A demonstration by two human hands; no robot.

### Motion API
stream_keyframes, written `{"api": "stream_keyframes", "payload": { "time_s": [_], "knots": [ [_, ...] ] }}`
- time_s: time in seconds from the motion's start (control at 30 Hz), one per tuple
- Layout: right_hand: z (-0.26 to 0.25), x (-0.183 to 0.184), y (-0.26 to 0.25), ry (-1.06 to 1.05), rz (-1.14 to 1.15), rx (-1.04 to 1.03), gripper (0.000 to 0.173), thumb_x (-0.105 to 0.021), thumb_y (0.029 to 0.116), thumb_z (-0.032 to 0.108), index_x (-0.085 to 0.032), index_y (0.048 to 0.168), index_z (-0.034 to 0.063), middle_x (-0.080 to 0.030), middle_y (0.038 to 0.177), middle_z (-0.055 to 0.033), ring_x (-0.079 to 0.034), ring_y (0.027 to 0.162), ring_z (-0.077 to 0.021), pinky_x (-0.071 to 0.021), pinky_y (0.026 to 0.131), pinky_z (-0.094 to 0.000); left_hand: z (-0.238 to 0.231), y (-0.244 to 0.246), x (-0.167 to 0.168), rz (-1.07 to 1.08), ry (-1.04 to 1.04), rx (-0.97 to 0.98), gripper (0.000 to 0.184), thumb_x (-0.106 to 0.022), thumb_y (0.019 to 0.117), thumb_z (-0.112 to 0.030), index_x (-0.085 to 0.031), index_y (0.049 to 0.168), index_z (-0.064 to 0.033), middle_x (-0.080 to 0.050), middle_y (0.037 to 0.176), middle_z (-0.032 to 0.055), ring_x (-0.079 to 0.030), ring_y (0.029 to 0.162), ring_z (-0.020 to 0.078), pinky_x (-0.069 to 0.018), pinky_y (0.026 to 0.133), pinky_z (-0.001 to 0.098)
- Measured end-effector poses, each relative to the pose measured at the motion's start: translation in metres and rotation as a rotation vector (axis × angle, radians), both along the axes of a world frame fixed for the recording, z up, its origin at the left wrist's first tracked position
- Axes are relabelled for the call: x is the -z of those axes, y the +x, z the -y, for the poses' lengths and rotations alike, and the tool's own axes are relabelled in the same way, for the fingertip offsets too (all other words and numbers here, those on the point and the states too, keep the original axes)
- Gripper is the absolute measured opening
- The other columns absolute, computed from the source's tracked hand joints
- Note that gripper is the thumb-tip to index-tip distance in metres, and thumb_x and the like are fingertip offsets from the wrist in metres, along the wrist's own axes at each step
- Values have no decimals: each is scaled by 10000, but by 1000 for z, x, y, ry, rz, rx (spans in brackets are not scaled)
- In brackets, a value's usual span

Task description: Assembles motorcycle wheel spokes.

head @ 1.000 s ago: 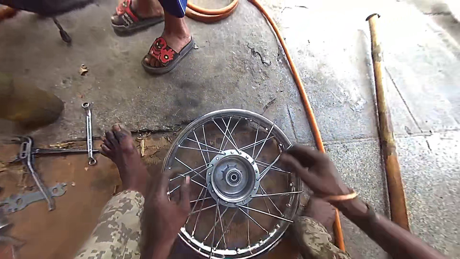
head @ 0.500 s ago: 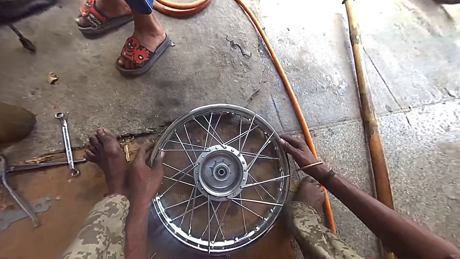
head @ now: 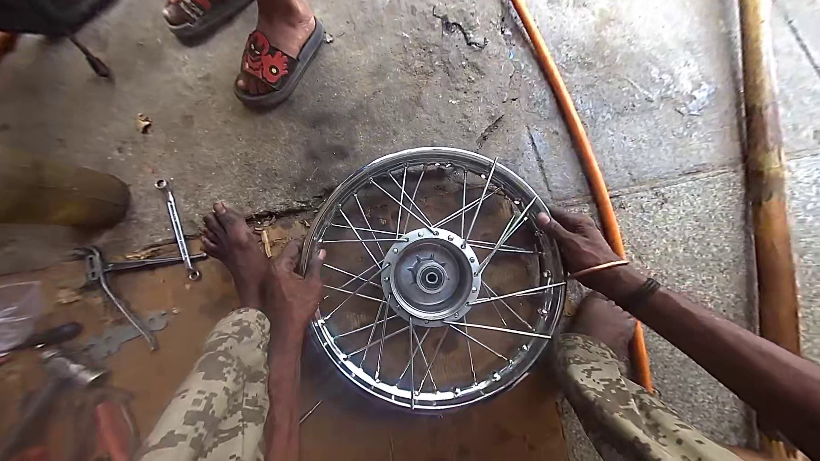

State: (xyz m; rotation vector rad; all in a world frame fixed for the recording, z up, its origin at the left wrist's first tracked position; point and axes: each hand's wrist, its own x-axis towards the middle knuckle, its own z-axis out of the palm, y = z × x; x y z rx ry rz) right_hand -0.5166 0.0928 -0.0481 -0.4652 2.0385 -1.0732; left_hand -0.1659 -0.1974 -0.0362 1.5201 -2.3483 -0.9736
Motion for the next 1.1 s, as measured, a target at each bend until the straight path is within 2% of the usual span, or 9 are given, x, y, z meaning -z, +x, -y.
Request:
{"api": "stream_keyframes", "payload": {
  "time_s": [0.07, 0.2, 0.37, 0.5, 0.67, 0.77, 0.9, 0.97, 1.1],
  "knots": [
    [4, -6, -1, 53, -46, 10, 368, -481, 1095, 311, -645, 1307, 59, -685, 999, -61, -644, 841, -108, -561, 805, -363, -1, 4, 0, -25, 15, 90, 200, -717, 975, -197, -678, 1082, -32, -686, 802, 116, -647, 672, 206, -548, 670, 460],
    [2, -9, -3, 23, 59, 93, 357, -486, 1092, 351, -649, 1312, 122, -698, 990, 9, -676, 841, -67, -599, 795, -304, -7, 5, 4, -59, 84, 154, 226, -674, 1002, -262, -657, 1114, -66, -668, 820, 69, -620, 652, 126, -543, 638, 356],
    [0, 4, -6, -42, -76, 98, 249, -592, 1049, 296, -703, 1148, 97, -711, 925, 43, -676, 827, -31, -582, 797, -265, -16, 3, 4, -43, 71, 84, 294, -622, 1032, -331, -642, 1171, -73, -665, 911, 65, -620, 733, 98, -536, 712, 315],
    [-9, 11, -13, -86, -79, 64, 269, -648, 1019, 304, -682, 1176, 88, -729, 961, 15, -705, 841, -67, -611, 798, -296, -9, -3, 14, -104, 51, 65, 283, -655, 1006, -315, -652, 1106, -50, -655, 883, 18, -598, 743, 17, -513, 733, 233],
    [-6, 8, -12, -176, 50, 128, 163, -640, 1013, 232, -686, 1097, 100, -724, 918, 18, -708, 796, -110, -623, 741, -317, -1, 1, 24, -184, 50, 97, 260, -661, 995, -325, -663, 1061, -74, -643, 835, -26, -587, 710, -3, -503, 700, 212],
    [-3, 7, -13, -180, 100, 182, 165, -620, 1023, 246, -689, 1078, 106, -725, 913, 6, -705, 771, -125, -619, 706, -317, -2, -1, 23, -185, 47, 91, 259, -659, 997, -330, -664, 1066, -80, -645, 839, -18, -594, 720, 11, -506, 708, 229],
    [2, -1, -16, -160, 420, 320, 413, -344, 1112, 452, -614, 1202, 153, -726, 957, -13, -700, 801, -135, -601, 707, -311, -4, 0, 19, -98, 70, 97, 289, -611, 1031, -366, -628, 1112, -89, -630, 875, 37, -598, 730, 84, -514, 711, 307],
    [-3, 5, -29, -111, 542, 258, 339, -343, 1115, 360, -612, 1227, 187, -687, 906, 0, -660, 760, -112, -580, 683, -279, -3, -2, 21, -73, 70, 96, 318, -601, 1034, -385, -625, 1133, -84, -646, 917, 65, -618, 770, 123, -526, 744, 366],
    [-18, 15, -50, 1, 808, 187, 366, -301, 1080, 235, -642, 1007, 124, -692, 859, -35, -675, 771, -129, -589, 743, -306, 1, -9, 16, -45, 103, 108, 358, -587, 1037, -406, -609, 1203, -90, -656, 975, 91, -639, 804, 154, -537, 781, 415]
  ]
}}
